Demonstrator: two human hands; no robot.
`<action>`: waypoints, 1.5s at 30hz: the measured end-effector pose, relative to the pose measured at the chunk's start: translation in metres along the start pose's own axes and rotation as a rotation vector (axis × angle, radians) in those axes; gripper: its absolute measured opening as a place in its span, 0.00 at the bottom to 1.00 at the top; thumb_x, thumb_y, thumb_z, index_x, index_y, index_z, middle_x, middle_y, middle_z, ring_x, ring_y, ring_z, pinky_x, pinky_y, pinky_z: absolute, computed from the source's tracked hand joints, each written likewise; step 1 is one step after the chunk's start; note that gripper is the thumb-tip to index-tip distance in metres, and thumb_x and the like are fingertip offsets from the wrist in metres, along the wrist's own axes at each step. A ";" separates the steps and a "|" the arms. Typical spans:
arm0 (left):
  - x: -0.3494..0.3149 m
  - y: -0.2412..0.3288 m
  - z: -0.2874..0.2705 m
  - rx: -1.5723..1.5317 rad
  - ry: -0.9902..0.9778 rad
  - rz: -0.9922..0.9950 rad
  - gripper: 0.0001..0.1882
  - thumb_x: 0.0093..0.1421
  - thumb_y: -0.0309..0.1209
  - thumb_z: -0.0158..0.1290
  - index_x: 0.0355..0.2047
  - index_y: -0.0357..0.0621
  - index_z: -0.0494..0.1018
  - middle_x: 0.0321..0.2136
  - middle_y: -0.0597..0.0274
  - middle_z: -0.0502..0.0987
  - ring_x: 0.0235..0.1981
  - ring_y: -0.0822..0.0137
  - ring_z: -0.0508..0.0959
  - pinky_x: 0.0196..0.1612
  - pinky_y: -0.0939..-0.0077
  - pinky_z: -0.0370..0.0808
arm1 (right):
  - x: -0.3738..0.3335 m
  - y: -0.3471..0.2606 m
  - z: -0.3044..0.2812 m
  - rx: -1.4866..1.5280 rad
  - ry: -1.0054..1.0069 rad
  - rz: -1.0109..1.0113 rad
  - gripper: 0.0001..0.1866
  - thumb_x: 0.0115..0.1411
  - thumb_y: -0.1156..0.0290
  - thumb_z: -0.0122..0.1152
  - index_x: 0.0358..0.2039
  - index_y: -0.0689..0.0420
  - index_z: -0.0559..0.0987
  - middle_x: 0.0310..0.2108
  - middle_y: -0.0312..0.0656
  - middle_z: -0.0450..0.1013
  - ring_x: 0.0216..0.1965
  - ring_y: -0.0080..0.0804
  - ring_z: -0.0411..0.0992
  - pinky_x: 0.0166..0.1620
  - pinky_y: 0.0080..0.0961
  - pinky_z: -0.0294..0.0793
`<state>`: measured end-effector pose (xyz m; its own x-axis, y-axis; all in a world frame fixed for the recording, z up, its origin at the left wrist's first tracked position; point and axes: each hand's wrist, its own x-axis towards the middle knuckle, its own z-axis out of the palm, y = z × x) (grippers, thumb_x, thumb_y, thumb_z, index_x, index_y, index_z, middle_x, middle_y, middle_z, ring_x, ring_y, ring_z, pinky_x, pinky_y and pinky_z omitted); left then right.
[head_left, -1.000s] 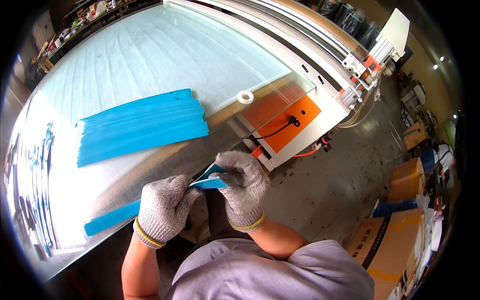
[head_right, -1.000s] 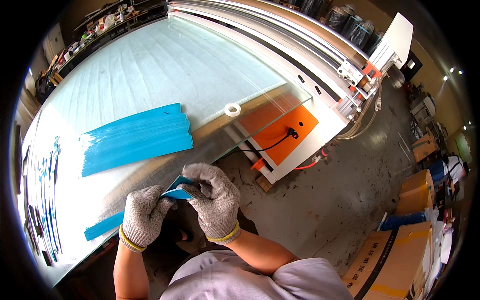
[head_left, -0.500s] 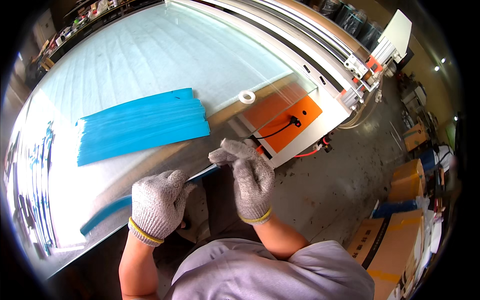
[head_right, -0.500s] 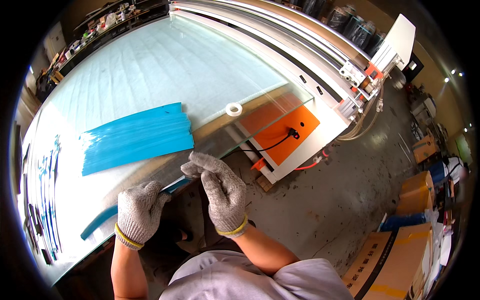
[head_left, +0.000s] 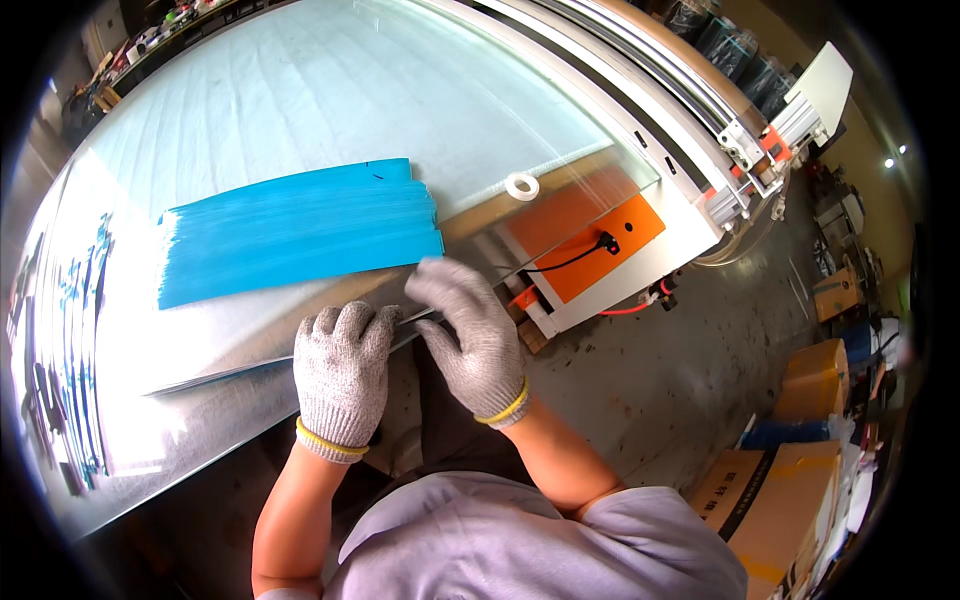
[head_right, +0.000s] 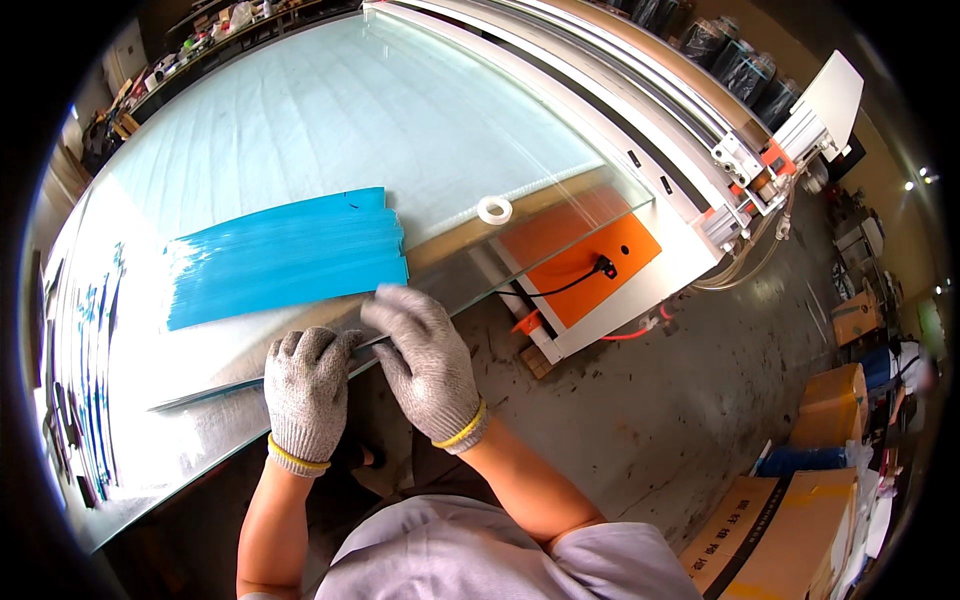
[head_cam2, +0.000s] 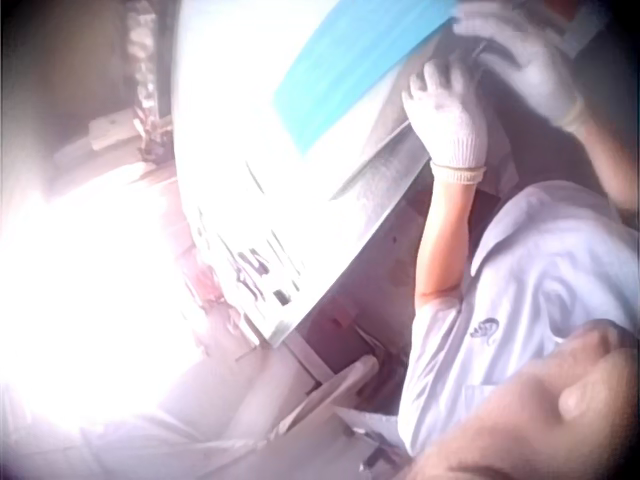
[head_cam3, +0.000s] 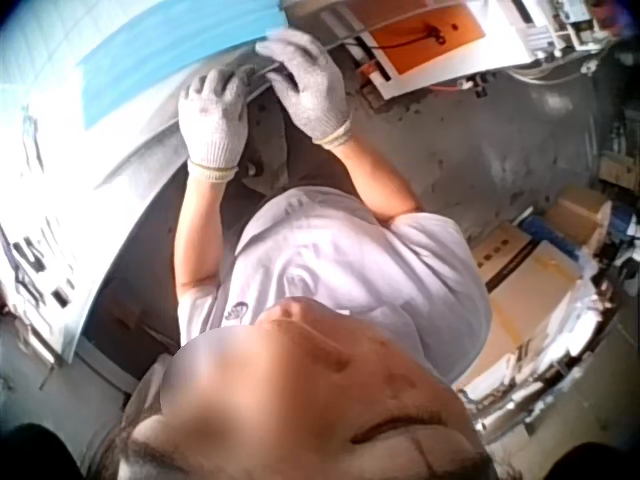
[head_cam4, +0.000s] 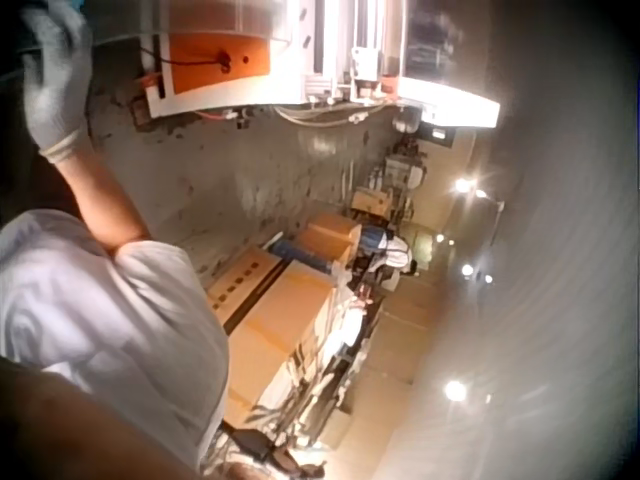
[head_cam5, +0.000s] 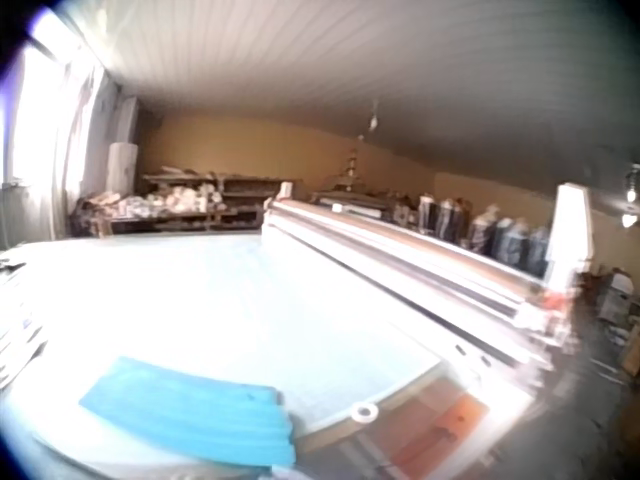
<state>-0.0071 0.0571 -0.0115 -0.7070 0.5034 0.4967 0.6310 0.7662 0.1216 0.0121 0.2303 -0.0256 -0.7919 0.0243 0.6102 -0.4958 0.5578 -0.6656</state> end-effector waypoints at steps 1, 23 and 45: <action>0.001 0.000 0.001 -0.002 0.016 0.000 0.18 0.52 0.26 0.54 0.45 0.48 0.79 0.36 0.59 0.75 0.40 0.56 0.75 0.44 0.58 0.71 | -0.004 -0.002 0.004 0.250 0.067 0.092 0.29 0.53 0.90 0.56 0.58 0.62 0.74 0.59 0.49 0.70 0.62 0.47 0.69 0.65 0.42 0.67; 0.002 -0.003 -0.012 -0.108 -0.074 -0.022 0.11 0.54 0.30 0.57 0.39 0.47 0.78 0.35 0.58 0.75 0.39 0.53 0.77 0.41 0.57 0.74 | 0.000 -0.002 -0.008 -0.202 -0.011 -0.100 0.09 0.49 0.79 0.69 0.32 0.58 0.81 0.36 0.42 0.78 0.43 0.46 0.76 0.48 0.39 0.75; -0.018 0.023 -0.047 -0.216 -0.121 -0.115 0.06 0.55 0.29 0.59 0.30 0.43 0.74 0.24 0.50 0.76 0.27 0.43 0.77 0.31 0.50 0.72 | -0.037 -0.046 0.000 0.239 0.225 0.097 0.19 0.58 0.86 0.63 0.51 0.64 0.79 0.51 0.50 0.79 0.49 0.45 0.79 0.53 0.33 0.77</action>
<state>0.0351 0.0471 0.0233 -0.8027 0.4724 0.3641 0.5889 0.7245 0.3581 0.0642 0.2041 -0.0172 -0.7545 0.2649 0.6005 -0.5123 0.3343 -0.7911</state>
